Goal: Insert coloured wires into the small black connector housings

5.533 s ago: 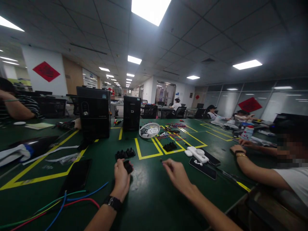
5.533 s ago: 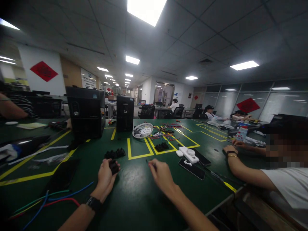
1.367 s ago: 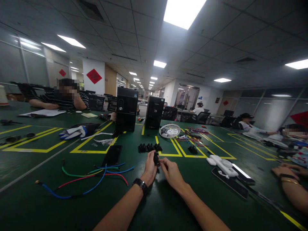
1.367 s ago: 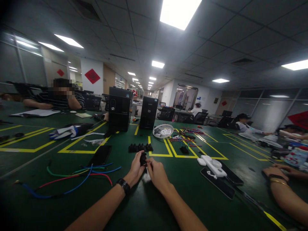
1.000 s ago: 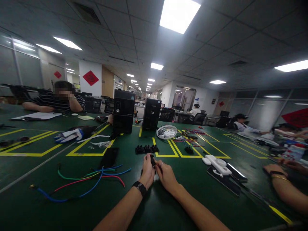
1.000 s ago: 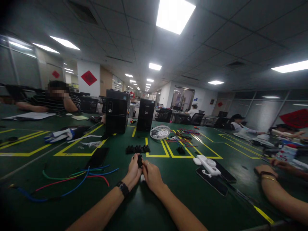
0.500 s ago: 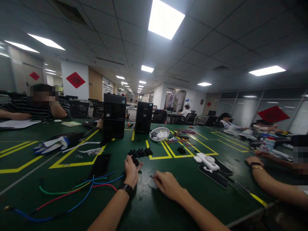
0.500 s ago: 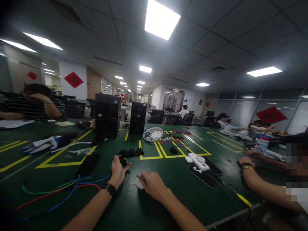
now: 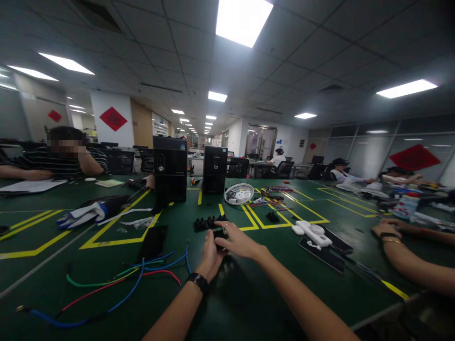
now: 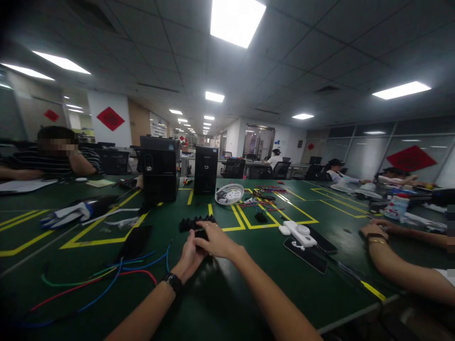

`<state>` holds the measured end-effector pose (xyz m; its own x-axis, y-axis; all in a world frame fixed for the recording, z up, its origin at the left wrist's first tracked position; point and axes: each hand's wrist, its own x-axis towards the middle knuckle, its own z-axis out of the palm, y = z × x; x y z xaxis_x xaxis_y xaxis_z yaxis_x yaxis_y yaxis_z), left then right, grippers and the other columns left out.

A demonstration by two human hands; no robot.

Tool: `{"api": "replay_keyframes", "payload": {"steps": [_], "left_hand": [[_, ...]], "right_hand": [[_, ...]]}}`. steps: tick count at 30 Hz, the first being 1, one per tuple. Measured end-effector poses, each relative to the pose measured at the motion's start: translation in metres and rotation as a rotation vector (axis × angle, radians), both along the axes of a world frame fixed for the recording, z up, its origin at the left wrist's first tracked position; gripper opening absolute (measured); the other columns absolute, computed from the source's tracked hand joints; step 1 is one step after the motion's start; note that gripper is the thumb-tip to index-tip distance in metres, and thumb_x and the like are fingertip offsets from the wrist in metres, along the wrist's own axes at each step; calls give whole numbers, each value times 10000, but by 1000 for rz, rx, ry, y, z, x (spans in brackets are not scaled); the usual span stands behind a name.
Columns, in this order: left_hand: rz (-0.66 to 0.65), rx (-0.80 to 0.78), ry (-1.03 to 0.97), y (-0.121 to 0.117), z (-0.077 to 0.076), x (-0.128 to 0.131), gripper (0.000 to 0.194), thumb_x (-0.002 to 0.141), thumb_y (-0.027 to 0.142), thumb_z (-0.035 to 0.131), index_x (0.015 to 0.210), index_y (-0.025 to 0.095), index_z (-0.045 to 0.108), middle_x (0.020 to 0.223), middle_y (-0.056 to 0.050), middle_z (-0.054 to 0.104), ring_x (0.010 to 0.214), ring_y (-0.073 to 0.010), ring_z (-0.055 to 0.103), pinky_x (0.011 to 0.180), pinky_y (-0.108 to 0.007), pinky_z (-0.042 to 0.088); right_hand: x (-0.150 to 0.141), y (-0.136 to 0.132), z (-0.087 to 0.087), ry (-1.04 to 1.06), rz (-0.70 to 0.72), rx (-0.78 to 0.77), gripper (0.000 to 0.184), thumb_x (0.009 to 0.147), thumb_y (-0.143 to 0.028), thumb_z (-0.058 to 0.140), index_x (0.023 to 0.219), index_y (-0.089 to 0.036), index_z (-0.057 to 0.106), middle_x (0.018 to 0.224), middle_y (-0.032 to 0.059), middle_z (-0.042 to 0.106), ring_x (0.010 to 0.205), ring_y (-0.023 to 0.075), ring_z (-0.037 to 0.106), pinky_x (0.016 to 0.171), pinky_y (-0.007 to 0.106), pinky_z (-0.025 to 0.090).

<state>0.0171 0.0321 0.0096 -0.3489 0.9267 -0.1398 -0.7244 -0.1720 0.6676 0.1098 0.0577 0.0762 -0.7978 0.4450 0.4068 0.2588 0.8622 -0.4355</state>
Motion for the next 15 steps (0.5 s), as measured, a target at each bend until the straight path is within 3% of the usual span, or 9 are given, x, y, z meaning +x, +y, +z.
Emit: {"api": "replay_keyframes", "payload": {"steps": [3,6,7,10,12,15], "left_hand": [[-77,-31,6,0,4,4,378,890,512,371,1047,192,498,829,-66,637,634,-173,624,601,-324,498],[-131,-41,301,-6,11,9,411,870,519,415,1143,212,442,862,-68,636,652,-171,619,649,-343,498],[-76,-37,486,-7,14,6,412,864,502,438,1166,222,427,861,-58,629,678,-172,614,681,-346,494],[245,-31,1010,-3,28,-20,318,857,394,478,1116,210,491,883,-58,597,859,-211,581,842,-392,445],[379,-99,1117,7,38,-46,224,828,296,528,1030,205,562,983,-77,576,1039,-246,518,954,-428,373],[398,-227,1029,23,51,-79,185,773,200,617,956,179,616,1130,-110,544,1166,-281,447,970,-452,371]], "right_hand": [[35,22,-17,31,96,-136,601,740,-222,693,1297,-214,469,1261,91,538,1120,220,536,954,361,429],[51,53,-26,69,38,-126,592,714,-168,694,1268,-231,496,1239,74,554,1089,219,559,931,374,447],[53,66,-27,54,-23,-97,591,714,-164,689,1270,-228,496,1247,76,554,1099,224,553,944,385,439],[52,108,-33,-35,-217,-39,587,699,-133,685,1258,-187,514,1254,107,558,1145,263,527,997,432,391],[47,134,-38,-82,-272,-36,556,679,-86,683,1215,-159,552,1226,128,577,1164,294,512,1014,455,370],[34,158,-46,-100,-290,-27,482,699,-57,666,1164,-152,584,1184,129,597,1150,295,521,1013,456,371]]}}
